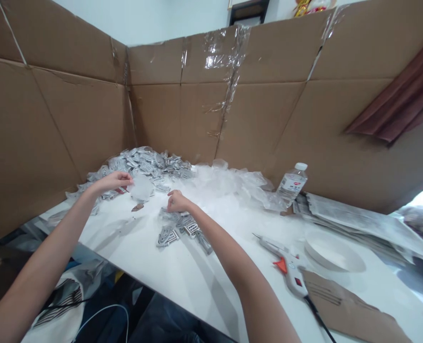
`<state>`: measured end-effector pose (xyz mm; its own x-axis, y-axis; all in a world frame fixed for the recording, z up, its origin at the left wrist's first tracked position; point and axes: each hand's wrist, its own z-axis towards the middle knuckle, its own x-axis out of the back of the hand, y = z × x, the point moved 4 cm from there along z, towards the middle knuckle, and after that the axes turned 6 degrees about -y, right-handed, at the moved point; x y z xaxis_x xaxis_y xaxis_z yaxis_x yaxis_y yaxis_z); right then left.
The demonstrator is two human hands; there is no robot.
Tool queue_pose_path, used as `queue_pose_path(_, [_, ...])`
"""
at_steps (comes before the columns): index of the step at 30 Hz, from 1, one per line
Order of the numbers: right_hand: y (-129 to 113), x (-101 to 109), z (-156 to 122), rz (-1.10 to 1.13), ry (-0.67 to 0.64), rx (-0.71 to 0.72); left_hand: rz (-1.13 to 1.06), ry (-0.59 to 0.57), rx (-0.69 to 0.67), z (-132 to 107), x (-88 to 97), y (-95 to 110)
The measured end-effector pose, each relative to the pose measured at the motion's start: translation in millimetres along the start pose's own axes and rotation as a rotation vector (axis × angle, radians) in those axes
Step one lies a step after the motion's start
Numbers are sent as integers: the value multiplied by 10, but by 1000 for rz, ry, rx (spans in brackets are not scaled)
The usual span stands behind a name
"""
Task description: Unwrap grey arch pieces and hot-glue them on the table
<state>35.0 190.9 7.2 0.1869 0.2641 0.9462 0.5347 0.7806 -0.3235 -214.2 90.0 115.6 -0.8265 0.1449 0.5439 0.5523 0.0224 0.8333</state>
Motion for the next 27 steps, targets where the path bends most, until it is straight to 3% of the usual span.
queue_pose_path(11, [-331, 597, -353, 99, 219, 96, 93, -44, -95, 79, -259, 210])
queue_pose_path(18, [-413, 940, -498, 246, 195, 100, 171, -57, -359, 241, -687, 455])
queue_pose_path(23, [-144, 967, -557, 393, 5, 13, 161, -40, -532, 334, -1055, 672])
queue_pose_path(25, [99, 1050, -615, 446, 15, -72, 140, 0, -543, 399, -1123, 675])
queue_pose_path(27, [406, 1235, -702, 492, 119, -187, 124, 44, -527, 460, -1141, 631])
